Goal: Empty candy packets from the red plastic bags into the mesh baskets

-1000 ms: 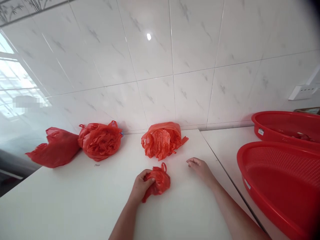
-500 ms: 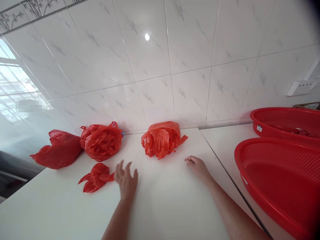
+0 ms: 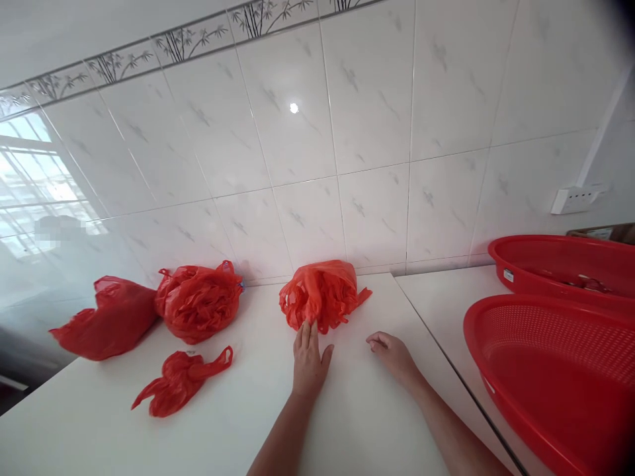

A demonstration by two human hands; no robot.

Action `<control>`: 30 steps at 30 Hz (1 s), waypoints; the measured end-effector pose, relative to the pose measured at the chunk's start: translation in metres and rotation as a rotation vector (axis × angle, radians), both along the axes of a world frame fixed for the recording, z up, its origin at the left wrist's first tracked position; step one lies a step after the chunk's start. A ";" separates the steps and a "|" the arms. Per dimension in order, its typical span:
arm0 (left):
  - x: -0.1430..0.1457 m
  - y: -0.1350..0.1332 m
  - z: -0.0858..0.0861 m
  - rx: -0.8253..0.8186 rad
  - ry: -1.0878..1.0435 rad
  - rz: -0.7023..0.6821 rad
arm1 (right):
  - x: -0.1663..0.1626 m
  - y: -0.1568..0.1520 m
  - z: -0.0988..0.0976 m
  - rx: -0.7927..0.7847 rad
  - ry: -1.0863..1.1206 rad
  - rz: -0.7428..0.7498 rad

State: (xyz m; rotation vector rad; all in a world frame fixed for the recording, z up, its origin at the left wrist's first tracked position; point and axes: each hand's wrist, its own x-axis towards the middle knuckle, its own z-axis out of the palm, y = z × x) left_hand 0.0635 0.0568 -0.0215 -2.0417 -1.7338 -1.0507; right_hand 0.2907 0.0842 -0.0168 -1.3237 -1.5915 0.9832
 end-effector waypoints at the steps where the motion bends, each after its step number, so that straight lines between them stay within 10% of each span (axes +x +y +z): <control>1: 0.000 -0.002 0.000 0.041 -0.015 0.003 | 0.000 -0.001 0.001 -0.003 0.004 0.000; 10: 0.043 -0.034 0.007 0.080 0.153 -0.317 | 0.003 -0.006 0.010 -0.028 0.174 0.112; 17: 0.080 -0.056 0.011 -0.015 -0.104 -0.564 | 0.008 -0.010 0.020 -0.164 0.695 0.232; 25: 0.059 -0.041 0.007 -0.078 -0.546 -0.306 | 0.026 0.001 0.011 -0.242 1.017 0.232; 30: 0.047 -0.039 0.012 -0.028 -0.396 -0.281 | 0.035 0.004 0.007 -0.209 0.966 0.124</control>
